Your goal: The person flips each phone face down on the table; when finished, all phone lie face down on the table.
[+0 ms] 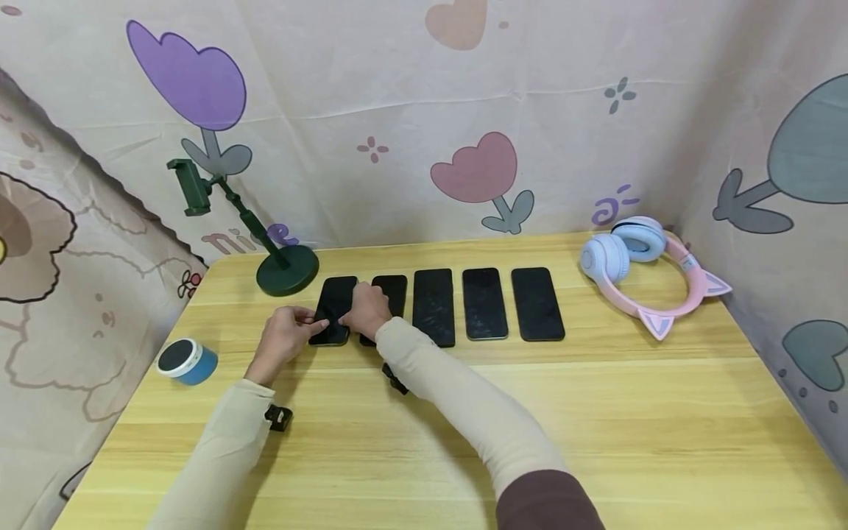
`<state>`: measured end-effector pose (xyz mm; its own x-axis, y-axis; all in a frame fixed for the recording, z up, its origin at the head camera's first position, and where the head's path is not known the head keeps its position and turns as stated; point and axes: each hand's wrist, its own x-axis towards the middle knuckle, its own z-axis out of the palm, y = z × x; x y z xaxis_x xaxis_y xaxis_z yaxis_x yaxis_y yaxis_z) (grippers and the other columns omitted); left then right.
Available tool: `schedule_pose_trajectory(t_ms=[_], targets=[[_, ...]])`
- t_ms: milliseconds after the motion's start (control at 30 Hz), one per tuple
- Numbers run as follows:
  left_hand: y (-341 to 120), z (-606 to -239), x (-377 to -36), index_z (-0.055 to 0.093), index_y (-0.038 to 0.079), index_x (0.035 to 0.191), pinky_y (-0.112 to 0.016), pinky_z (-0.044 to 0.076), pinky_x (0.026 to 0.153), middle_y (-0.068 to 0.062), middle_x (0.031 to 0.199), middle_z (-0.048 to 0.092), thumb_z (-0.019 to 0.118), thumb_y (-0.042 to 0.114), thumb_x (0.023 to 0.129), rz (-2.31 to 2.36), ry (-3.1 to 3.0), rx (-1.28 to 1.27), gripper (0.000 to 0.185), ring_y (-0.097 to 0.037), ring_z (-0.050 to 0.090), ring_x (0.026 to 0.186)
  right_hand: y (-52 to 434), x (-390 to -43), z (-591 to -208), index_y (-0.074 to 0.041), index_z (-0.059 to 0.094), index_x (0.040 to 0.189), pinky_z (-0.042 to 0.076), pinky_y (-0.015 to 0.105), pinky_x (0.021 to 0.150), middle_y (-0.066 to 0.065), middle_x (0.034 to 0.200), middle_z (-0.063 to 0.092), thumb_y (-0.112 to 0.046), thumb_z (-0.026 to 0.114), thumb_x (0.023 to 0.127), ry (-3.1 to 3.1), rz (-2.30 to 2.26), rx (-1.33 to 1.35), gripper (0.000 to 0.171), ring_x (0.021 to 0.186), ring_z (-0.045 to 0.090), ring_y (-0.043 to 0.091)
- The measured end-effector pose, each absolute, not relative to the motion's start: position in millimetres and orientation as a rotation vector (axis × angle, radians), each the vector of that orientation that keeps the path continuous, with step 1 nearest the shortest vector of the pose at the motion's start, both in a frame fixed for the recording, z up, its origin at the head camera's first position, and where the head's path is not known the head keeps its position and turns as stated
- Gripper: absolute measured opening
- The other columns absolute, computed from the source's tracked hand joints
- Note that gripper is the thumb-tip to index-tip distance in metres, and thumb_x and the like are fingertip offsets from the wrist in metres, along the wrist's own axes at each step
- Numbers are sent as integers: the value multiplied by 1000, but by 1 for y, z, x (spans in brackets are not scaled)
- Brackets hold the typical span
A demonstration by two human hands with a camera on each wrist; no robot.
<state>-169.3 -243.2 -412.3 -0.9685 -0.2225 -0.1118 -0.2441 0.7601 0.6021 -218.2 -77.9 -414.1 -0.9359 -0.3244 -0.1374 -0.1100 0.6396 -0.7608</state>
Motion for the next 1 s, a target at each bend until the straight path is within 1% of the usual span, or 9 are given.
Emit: schedule_pose_trajectory(t_ms=[133, 200, 333, 500, 600, 733, 833, 900, 1000], targets=[[-243, -411, -169, 70, -6, 117, -46, 50, 88, -20, 112, 70, 77, 25, 92, 1020, 2904, -439, 40, -33, 62, 103, -80, -218, -413, -5, 74, 79, 54, 27, 58, -2, 56, 65, -18, 86, 83, 2609, -1179, -318, 19, 54, 64, 12], [-243, -411, -169, 69, -6, 117, -45, 50, 86, -20, 112, 70, 77, 25, 92, 1022, 2901, -448, 40, -32, 62, 102, -81, -217, -413, -5, 75, 80, 55, 28, 61, -2, 57, 66, -18, 86, 83, 2613, -1178, -307, 18, 55, 64, 13], [-244, -412, -169, 68, -6, 120, -45, 50, 86, -20, 115, 69, 75, 24, 93, 1034, 2882, -460, 41, -33, 62, 103, -82, -216, -412, -6, 76, 79, 56, 29, 66, -2, 57, 66, -17, 86, 83, 2605, -1195, -303, 16, 56, 64, 12], [-246, -412, -169, 67, -5, 122, -46, 49, 89, -20, 116, 68, 75, 24, 94, 1057, 2866, -490, 41, -33, 61, 105, -82, -215, -413, -8, 75, 72, 56, 30, 69, -2, 57, 65, -16, 86, 84, 2598, -1225, -300, 18, 57, 64, 13], [-246, -412, -168, 66, -5, 123, -47, 49, 90, -20, 116, 68, 75, 23, 94, 1071, 2864, -497, 42, -34, 62, 106, -83, -215, -413, -9, 75, 69, 55, 33, 76, -1, 56, 65, -16, 86, 84, 2602, -1247, -294, 19, 59, 63, 13], [-246, -410, -167, 65, -4, 125, -47, 50, 92, -20, 118, 67, 74, 23, 94, 1101, 2845, -515, 42, -34, 62, 108, -84, -215, -415, -9, 76, 70, 55, 36, 80, -2, 57, 64, -15, 86, 83, 2609, -1278, -283, 17, 64, 62, 14], [-247, -408, -166, 65, -4, 125, -47, 49, 95, -21, 119, 67, 74, 23, 95, 1126, 2837, -525, 42, -34, 62, 109, -86, -215, -417, -8, 77, 75, 56, 36, 79, -2, 60, 65, -15, 85, 84, 2615, -1283, -288, 14, 67, 64, 15], [-248, -406, -165, 64, -4, 125, -48, 49, 96, -21, 120, 67, 74, 22, 95, 1141, 2840, -520, 41, -34, 63, 110, -87, -215, -417, -7, 78, 82, 56, 36, 78, 0, 64, 68, -16, 85, 84, 2614, -1279, -286, 12, 70, 66, 17], [-251, -404, -164, 65, -5, 125, -47, 51, 95, -22, 120, 67, 73, 20, 95, 1165, 2853, -505, 39, -34, 64, 110, -88, -214, -418, -3, 79, 99, 57, 37, 83, 5, 85, 74, -19, 86, 84, 2610, -1278, -268, 22, 84, 69, 20]])
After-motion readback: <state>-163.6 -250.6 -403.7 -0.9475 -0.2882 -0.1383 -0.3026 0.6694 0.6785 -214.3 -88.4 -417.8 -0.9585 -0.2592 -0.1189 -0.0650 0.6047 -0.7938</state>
